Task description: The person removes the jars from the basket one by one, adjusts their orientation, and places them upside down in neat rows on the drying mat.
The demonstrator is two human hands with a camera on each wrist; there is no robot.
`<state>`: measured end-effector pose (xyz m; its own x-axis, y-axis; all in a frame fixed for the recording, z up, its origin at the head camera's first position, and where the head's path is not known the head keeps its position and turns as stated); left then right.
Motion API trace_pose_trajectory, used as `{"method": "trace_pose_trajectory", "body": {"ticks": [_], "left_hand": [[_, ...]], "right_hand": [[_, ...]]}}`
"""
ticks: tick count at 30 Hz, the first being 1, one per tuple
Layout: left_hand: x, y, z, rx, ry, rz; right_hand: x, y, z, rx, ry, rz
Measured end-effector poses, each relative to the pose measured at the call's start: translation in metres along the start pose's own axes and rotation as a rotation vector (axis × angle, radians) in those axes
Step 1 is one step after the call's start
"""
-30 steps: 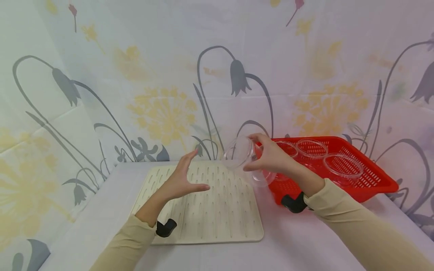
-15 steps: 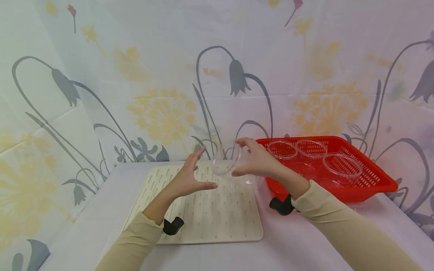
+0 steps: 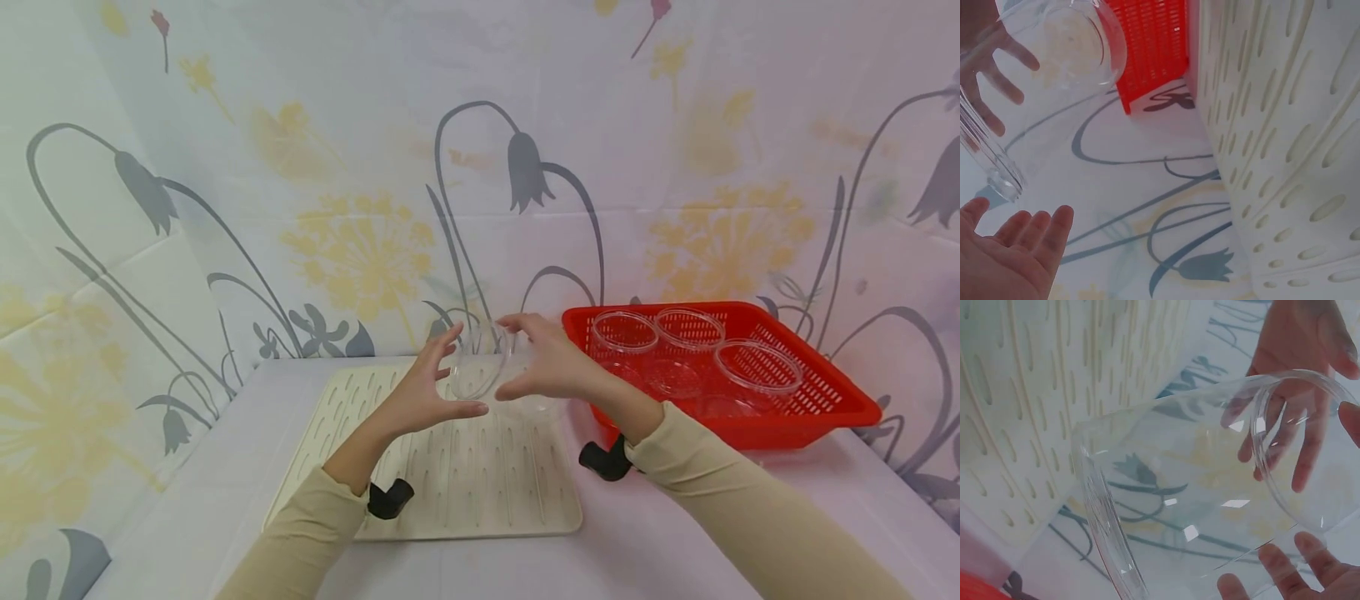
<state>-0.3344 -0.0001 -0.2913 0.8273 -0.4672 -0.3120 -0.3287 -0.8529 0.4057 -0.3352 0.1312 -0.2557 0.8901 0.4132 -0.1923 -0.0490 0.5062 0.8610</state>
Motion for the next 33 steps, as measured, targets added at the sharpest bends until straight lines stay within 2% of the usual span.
{"method": "trace_pose_trajectory", "body": {"ticks": [11, 17, 23, 28, 33], "left_hand": [[0.001, -0.004, -0.005, 0.051, -0.020, 0.034], [0.002, 0.001, -0.003, 0.089, 0.003, 0.019], [0.005, 0.007, 0.001, 0.146, 0.026, 0.012], [0.008, 0.014, 0.003, 0.200, 0.035, -0.007], [0.010, 0.021, 0.001, 0.225, 0.019, -0.033]], "right_hand": [[0.000, -0.010, 0.013, 0.014, 0.058, 0.033], [0.002, -0.012, 0.013, -0.018, 0.068, 0.029], [0.008, -0.006, -0.002, -0.088, -0.017, -0.054], [0.017, 0.000, -0.016, -0.198, -0.086, -0.148], [0.027, -0.005, -0.028, -0.322, -0.141, -0.185]]}}
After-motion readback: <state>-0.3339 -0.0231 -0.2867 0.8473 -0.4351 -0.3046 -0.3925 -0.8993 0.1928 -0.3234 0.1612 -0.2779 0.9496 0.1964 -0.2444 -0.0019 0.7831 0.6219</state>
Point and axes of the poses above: each hand's wrist, its own x-axis away from the middle knuckle, its own y-axis out of the back of the hand, z = x × y, the point moved 10 cm from there along -x, towards the middle knuckle, and after that the axes turned 12 degrees about x, right-handed, at the moved point
